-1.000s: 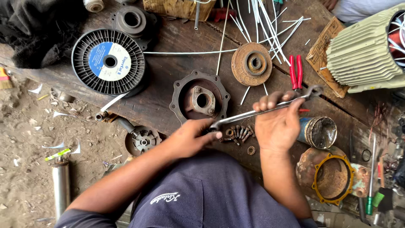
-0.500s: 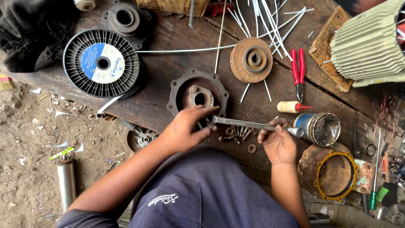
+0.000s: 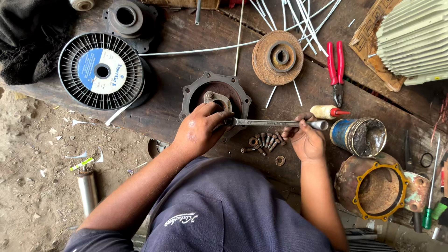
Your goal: The person uses a spanner to tighten bolts on a cast metal pump end-cover on a cluttered wooden workbench, fitting it over the housing and turning the wrench repeatedly. They then pick up a round fibrous gasket, carry it across the workshop, and return to seat it on the yellow pump housing while a coworker winds wire at the same bench.
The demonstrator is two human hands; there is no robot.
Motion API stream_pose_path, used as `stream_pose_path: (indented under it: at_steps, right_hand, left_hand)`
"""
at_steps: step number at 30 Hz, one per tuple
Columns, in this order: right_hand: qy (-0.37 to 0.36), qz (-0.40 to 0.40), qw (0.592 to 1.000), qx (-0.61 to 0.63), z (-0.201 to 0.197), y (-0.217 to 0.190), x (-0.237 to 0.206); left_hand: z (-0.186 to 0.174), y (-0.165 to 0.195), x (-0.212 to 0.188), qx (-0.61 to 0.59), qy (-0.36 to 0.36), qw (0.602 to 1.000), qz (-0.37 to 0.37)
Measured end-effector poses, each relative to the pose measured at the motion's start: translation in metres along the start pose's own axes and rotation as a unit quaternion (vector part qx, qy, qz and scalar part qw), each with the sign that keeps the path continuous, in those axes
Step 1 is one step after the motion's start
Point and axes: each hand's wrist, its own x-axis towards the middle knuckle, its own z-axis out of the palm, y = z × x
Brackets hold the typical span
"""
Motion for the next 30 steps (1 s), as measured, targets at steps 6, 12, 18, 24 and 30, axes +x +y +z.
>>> stream_pose_path:
  at_steps: [6, 12, 18, 24, 30]
  right_hand:
    - [0.014, 0.034, 0.999, -0.009, -0.006, 0.001, 0.008]
    - [-0.016, 0.012, 1.0, -0.01, -0.007, 0.003, 0.0]
    - [0.045, -0.065, 0.997, 0.0, 0.0, 0.001, -0.02]
    - [0.076, 0.118, 0.901, -0.41, 0.025, -0.05, -0.034]
    - [-0.109, 0.011, 0.708, -0.698, 0.082, -0.076, -0.014]
  left_hand:
    - [0.005, -0.002, -0.001, 0.02, 0.002, 1.0, -0.014]
    - [0.005, -0.002, 0.001, 0.012, 0.002, 1.0, -0.006]
    - [0.006, -0.008, 0.001, 0.022, -0.013, 1.0, 0.003]
    - [0.005, -0.016, 0.004, 0.033, -0.019, 0.998, 0.041]
    - [-0.008, -0.013, 0.006, 0.025, -0.016, 0.998, 0.059]
